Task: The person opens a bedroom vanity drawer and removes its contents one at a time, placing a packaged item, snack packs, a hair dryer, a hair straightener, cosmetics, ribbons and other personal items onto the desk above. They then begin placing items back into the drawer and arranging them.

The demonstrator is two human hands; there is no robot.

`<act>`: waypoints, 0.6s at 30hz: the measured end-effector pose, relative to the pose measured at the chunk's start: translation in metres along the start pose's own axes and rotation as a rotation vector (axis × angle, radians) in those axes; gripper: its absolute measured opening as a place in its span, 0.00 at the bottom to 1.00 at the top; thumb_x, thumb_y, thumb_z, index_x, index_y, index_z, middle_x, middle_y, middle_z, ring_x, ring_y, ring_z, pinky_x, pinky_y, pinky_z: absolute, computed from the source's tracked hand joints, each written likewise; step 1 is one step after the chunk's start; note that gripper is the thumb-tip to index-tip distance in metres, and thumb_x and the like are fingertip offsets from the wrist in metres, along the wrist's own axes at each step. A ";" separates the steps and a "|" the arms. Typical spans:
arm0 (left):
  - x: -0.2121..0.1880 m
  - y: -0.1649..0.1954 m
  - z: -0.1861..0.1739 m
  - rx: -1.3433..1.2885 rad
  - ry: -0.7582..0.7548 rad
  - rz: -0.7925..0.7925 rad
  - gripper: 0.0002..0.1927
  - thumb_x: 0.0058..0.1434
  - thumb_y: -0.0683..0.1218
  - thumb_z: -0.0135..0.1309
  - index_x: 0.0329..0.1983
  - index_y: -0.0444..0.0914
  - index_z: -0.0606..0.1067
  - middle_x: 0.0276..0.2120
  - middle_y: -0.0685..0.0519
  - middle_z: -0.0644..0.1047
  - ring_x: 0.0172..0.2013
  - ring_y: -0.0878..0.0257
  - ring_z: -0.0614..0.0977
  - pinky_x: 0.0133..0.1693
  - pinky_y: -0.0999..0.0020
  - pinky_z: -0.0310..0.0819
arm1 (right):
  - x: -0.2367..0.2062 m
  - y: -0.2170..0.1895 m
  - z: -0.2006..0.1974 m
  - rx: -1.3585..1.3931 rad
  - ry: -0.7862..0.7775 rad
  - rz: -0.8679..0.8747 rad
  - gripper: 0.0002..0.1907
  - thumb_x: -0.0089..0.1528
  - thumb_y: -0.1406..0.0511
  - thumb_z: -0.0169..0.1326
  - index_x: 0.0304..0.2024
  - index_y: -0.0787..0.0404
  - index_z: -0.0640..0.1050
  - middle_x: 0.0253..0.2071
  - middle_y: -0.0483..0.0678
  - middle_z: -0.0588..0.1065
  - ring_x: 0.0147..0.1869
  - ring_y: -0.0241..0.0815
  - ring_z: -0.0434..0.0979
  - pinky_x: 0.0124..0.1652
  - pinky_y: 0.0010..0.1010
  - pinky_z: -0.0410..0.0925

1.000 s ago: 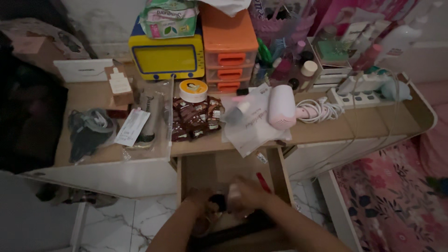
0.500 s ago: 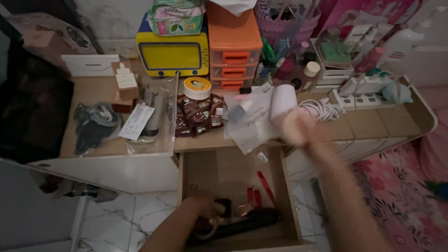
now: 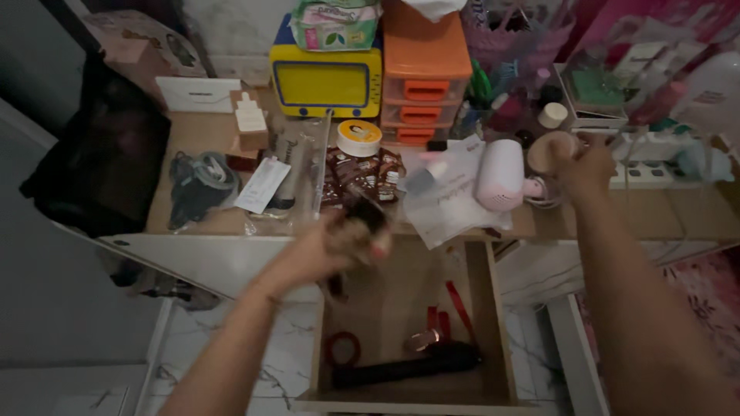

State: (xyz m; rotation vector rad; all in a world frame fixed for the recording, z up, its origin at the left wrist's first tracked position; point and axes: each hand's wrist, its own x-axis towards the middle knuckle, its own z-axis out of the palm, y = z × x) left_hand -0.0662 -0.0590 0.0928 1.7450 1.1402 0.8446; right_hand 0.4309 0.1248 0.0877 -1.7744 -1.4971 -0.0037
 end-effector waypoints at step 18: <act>0.033 -0.079 -0.226 0.347 1.048 -0.316 0.59 0.43 0.54 0.79 0.72 0.33 0.57 0.65 0.38 0.69 0.64 0.45 0.73 0.64 0.56 0.67 | -0.017 -0.037 0.006 -0.246 -0.060 0.213 0.29 0.65 0.45 0.57 0.57 0.59 0.78 0.57 0.64 0.73 0.62 0.67 0.70 0.59 0.71 0.53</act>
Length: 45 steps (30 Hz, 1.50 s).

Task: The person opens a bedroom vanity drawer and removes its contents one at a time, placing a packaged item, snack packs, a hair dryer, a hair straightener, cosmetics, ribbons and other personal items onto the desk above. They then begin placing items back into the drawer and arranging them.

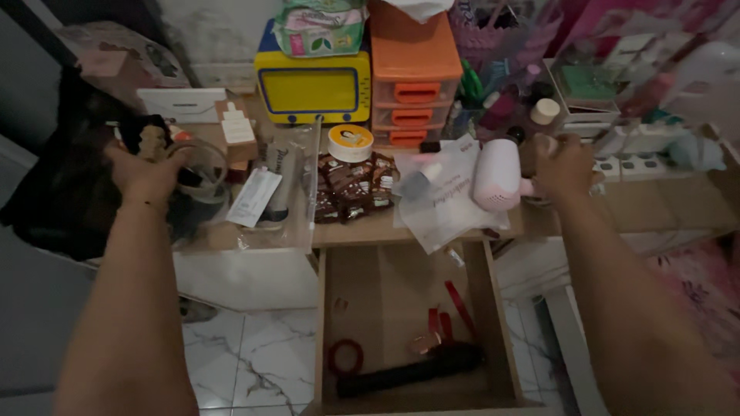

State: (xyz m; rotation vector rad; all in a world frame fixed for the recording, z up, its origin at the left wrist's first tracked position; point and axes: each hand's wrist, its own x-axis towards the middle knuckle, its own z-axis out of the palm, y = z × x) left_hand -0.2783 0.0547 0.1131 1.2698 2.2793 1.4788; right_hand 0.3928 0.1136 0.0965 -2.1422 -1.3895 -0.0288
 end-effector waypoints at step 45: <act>-0.364 -0.058 0.175 0.944 -1.111 0.647 0.22 0.65 0.44 0.49 0.61 0.30 0.69 0.56 0.34 0.72 0.48 0.40 0.82 0.42 0.50 0.83 | -0.254 -0.012 0.022 0.304 -1.601 -0.558 0.16 0.68 0.60 0.49 0.51 0.64 0.78 0.48 0.57 0.79 0.51 0.54 0.81 0.48 0.44 0.73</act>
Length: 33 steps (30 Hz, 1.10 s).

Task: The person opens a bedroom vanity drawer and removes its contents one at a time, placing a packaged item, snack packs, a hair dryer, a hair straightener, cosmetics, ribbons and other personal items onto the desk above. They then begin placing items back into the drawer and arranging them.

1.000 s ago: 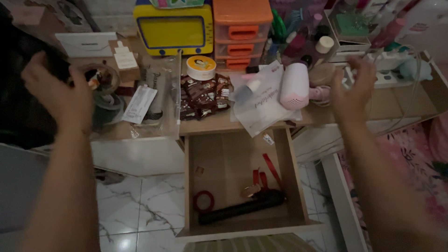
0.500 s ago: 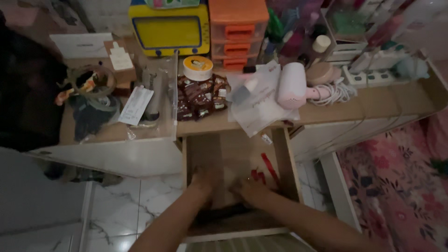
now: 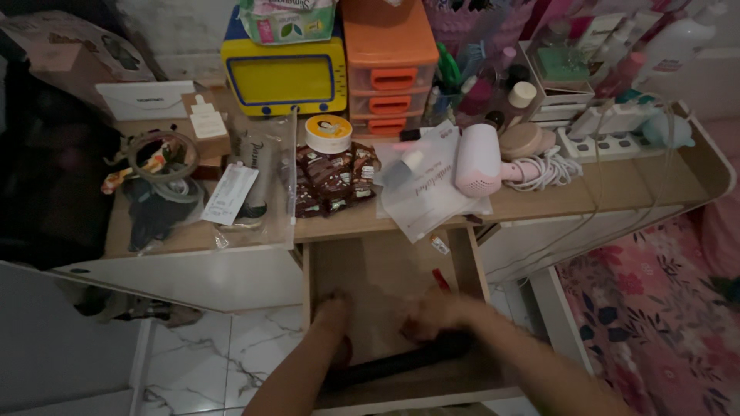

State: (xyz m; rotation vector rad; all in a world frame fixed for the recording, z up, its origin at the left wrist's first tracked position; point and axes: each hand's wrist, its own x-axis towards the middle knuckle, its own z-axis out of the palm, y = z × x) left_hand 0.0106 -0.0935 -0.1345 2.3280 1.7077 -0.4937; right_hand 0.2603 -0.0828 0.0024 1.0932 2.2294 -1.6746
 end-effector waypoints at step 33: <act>-0.014 -0.015 -0.061 -0.178 -0.104 0.067 0.16 0.68 0.50 0.49 0.47 0.39 0.83 0.44 0.43 0.82 0.47 0.47 0.85 0.46 0.52 0.80 | 0.056 -0.033 -0.192 -0.827 1.325 -0.178 0.09 0.67 0.67 0.56 0.44 0.69 0.79 0.51 0.61 0.74 0.57 0.63 0.74 0.54 0.49 0.70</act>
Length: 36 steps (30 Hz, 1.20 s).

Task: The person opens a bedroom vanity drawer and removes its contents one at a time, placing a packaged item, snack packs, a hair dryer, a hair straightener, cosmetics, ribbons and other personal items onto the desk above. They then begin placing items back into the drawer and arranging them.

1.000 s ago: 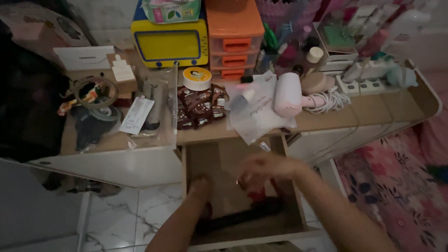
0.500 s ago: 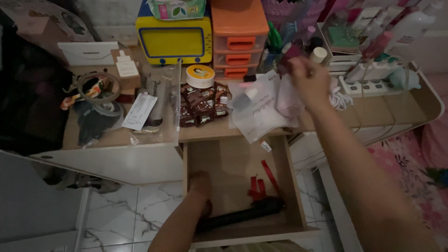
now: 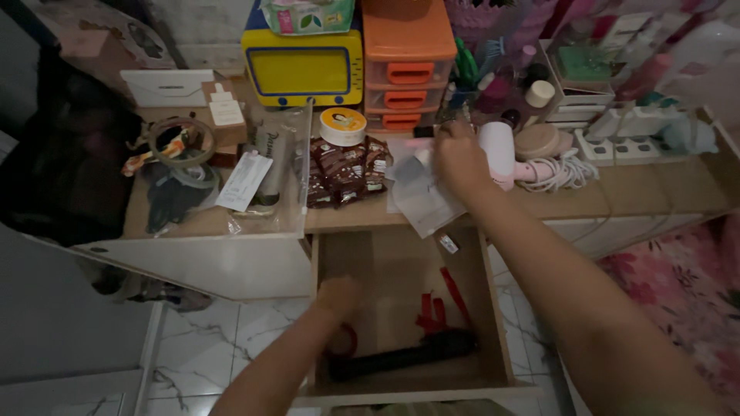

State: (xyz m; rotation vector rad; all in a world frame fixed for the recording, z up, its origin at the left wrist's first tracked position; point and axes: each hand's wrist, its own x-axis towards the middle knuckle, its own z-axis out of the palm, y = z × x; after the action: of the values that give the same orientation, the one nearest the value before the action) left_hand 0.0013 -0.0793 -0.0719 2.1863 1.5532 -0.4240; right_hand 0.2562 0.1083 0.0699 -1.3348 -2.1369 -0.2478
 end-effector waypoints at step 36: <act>-0.130 -0.185 -0.112 -0.533 1.661 -0.389 0.12 0.73 0.34 0.47 0.58 0.33 0.71 0.53 0.46 0.74 0.53 0.55 0.79 0.59 0.59 0.76 | -0.195 -0.026 -0.019 0.240 -0.920 0.030 0.22 0.58 0.64 0.60 0.54 0.60 0.73 0.56 0.64 0.72 0.60 0.67 0.71 0.54 0.50 0.69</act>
State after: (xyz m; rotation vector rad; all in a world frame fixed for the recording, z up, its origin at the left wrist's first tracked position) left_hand -0.2153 -0.0758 0.0566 1.5617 2.2834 1.9296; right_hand 0.3023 -0.0598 -0.0229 -1.4916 -2.7298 0.7595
